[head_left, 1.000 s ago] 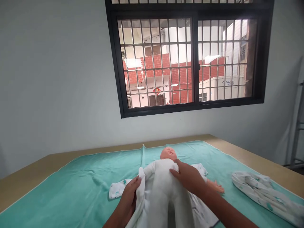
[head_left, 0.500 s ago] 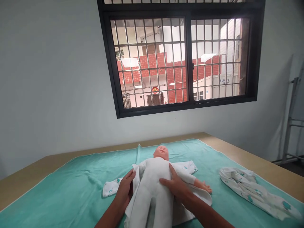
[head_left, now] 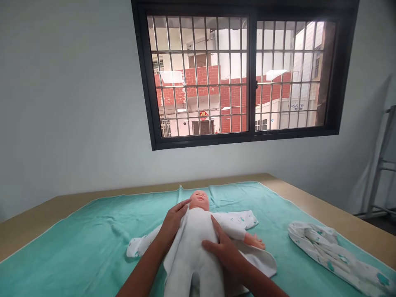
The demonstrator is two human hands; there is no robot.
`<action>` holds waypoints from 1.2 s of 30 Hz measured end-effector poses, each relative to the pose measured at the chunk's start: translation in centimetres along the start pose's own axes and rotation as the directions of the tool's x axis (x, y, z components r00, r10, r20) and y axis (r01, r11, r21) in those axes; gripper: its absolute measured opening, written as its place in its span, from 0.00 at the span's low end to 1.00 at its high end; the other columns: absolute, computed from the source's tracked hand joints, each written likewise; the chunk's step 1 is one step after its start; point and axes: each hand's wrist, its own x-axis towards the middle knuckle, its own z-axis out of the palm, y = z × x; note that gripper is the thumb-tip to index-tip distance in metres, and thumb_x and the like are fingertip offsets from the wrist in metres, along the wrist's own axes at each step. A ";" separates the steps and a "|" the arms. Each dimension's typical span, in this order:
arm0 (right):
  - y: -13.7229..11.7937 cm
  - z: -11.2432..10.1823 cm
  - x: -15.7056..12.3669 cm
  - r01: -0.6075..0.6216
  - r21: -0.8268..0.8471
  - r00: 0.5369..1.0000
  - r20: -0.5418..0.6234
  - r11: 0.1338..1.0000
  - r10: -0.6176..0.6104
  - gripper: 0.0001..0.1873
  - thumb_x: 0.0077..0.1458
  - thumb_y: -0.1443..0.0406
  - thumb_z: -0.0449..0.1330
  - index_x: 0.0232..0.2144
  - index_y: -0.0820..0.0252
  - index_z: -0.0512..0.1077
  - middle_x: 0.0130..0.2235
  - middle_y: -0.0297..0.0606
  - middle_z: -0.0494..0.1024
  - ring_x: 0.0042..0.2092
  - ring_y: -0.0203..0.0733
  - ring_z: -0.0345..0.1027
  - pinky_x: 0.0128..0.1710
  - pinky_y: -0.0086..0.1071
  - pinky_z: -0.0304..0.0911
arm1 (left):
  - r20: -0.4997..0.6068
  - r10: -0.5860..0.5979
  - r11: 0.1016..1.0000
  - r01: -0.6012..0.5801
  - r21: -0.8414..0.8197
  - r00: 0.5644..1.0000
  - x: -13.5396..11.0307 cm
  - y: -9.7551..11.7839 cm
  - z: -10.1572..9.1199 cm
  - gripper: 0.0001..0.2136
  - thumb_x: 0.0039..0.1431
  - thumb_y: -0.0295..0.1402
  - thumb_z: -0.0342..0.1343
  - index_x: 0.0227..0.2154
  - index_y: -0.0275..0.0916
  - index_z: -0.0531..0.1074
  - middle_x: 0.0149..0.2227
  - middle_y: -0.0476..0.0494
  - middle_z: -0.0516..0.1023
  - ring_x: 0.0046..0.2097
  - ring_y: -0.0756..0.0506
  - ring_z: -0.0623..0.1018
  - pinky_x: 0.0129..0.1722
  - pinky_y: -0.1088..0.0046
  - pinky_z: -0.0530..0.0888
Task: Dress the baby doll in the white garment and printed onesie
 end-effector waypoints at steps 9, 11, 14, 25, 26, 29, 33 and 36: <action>1.9 0.9 0.3 0.025 0.079 0.998 0.057 0.997 -0.029 0.46 0.54 0.48 0.58 0.67 0.55 0.43 0.69 0.40 0.48 0.69 0.48 0.36 0.67 0.45 0.34 | 0.261 -0.137 0.914 0.021 0.404 0.956 -4.1 4.6 3.2 0.22 0.57 0.37 0.51 0.55 0.42 0.68 0.41 0.43 0.77 0.27 0.51 0.75 0.22 0.77 0.68; 1.6 0.7 0.1 0.050 0.121 0.993 0.100 0.991 -0.062 0.45 0.55 0.45 0.56 0.67 0.53 0.46 0.68 0.40 0.51 0.69 0.48 0.37 0.67 0.45 0.34 | 0.467 -0.248 0.913 0.042 0.407 0.849 -5.0 5.4 3.5 0.22 0.57 0.37 0.51 0.55 0.43 0.67 0.39 0.45 0.77 0.22 0.53 0.72 0.17 0.79 0.64; 1.1 0.4 -0.3 0.025 0.154 0.988 0.147 0.988 -0.048 0.43 0.55 0.43 0.54 0.66 0.51 0.49 0.67 0.39 0.53 0.68 0.49 0.41 0.67 0.45 0.37 | 0.645 -0.315 0.887 -0.025 0.460 0.697 -5.7 6.6 3.2 0.18 0.59 0.41 0.49 0.50 0.44 0.71 0.40 0.45 0.77 0.26 0.51 0.76 0.20 0.78 0.68; 1.2 0.4 -0.8 -0.045 0.119 0.989 0.145 0.992 0.027 0.44 0.57 0.46 0.55 0.67 0.51 0.41 0.70 0.34 0.43 0.69 0.44 0.35 0.68 0.41 0.35 | 0.136 -0.012 0.181 -0.132 0.975 0.991 -3.3 3.0 0.1 0.16 0.58 0.49 0.47 0.27 0.41 0.67 0.27 0.46 0.77 0.28 0.44 0.73 0.25 0.70 0.57; 1.0 0.4 -0.9 -0.043 0.122 0.986 0.165 0.992 0.022 0.44 0.58 0.46 0.54 0.67 0.50 0.40 0.70 0.34 0.43 0.69 0.43 0.36 0.68 0.41 0.36 | 0.134 -0.007 0.157 -0.132 0.979 0.991 -3.2 2.8 0.3 0.15 0.59 0.45 0.45 0.25 0.40 0.66 0.27 0.46 0.76 0.28 0.45 0.72 0.25 0.70 0.55; 0.7 0.3 -1.3 -0.031 0.139 0.981 0.194 0.990 0.003 0.42 0.60 0.47 0.52 0.67 0.48 0.38 0.69 0.35 0.47 0.68 0.42 0.43 0.67 0.40 0.40 | 0.112 0.010 0.153 -0.112 0.982 0.994 -3.1 2.8 1.1 0.13 0.58 0.35 0.43 0.20 0.40 0.63 0.25 0.47 0.74 0.26 0.48 0.69 0.24 0.70 0.52; 1.1 0.5 -1.0 -0.022 0.112 0.985 0.175 0.993 0.002 0.41 0.60 0.47 0.51 0.67 0.48 0.39 0.68 0.37 0.50 0.67 0.45 0.46 0.66 0.42 0.41 | 0.132 0.035 0.271 -0.137 0.953 0.991 -3.1 3.0 1.7 0.11 0.56 0.34 0.44 0.20 0.39 0.62 0.24 0.49 0.73 0.25 0.49 0.67 0.24 0.71 0.53; 1.4 0.6 -0.3 -0.007 0.072 0.989 0.146 0.997 -0.003 0.42 0.59 0.46 0.53 0.67 0.49 0.40 0.68 0.39 0.51 0.66 0.48 0.47 0.66 0.44 0.41 | 0.136 0.040 0.206 -0.141 0.968 0.990 -3.2 2.6 2.1 0.12 0.57 0.35 0.45 0.20 0.40 0.64 0.25 0.47 0.75 0.27 0.48 0.69 0.25 0.70 0.52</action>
